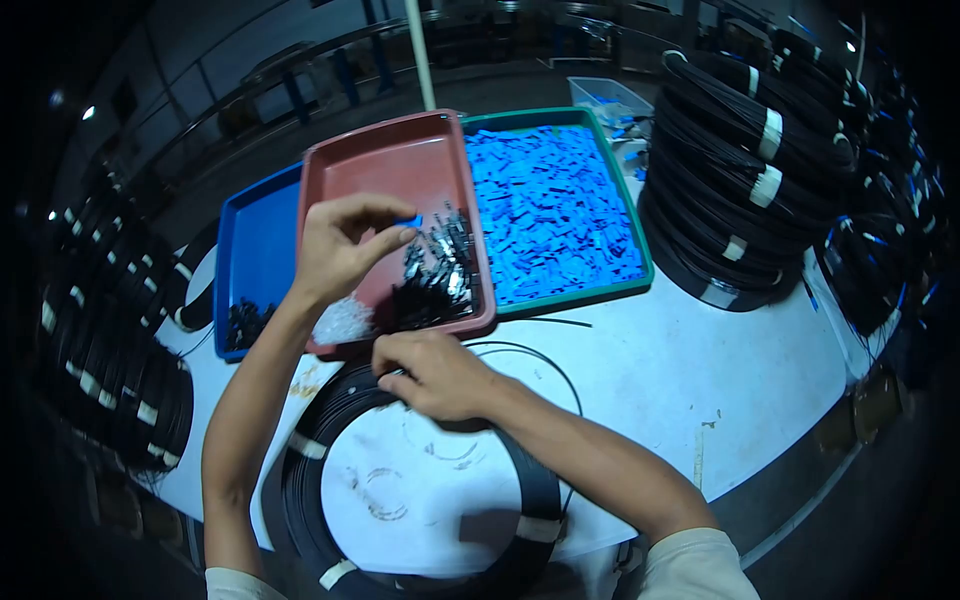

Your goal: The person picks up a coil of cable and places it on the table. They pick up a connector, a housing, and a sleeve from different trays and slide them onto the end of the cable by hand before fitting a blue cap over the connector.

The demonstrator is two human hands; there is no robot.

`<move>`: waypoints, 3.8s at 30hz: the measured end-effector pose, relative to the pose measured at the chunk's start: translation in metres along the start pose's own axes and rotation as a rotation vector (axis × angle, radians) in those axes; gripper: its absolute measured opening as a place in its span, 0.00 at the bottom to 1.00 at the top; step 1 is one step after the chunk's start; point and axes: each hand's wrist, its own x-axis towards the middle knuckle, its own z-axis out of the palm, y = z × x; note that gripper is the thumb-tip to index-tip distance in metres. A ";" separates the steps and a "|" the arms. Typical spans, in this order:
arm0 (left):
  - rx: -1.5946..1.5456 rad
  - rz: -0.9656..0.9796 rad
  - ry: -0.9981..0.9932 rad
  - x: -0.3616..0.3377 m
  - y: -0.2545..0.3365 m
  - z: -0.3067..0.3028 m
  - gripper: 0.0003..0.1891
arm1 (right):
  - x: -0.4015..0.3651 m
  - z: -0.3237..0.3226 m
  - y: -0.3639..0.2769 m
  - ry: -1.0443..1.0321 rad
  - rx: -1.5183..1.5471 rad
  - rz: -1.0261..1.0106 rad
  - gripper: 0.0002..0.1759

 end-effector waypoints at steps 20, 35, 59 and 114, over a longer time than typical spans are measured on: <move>-0.265 -0.016 0.258 -0.170 -0.005 -0.025 0.12 | -0.003 0.004 -0.012 0.119 -0.093 -0.063 0.10; -0.312 -0.093 0.167 -0.177 0.000 -0.025 0.11 | -0.003 0.007 -0.015 0.114 -0.157 -0.251 0.13; -0.281 -0.089 0.172 -0.177 0.003 -0.021 0.10 | -0.006 0.007 -0.017 -0.008 -0.108 -0.200 0.15; -0.310 -0.169 0.193 -0.178 -0.002 -0.020 0.12 | -0.004 0.006 -0.017 -0.040 -0.117 -0.201 0.15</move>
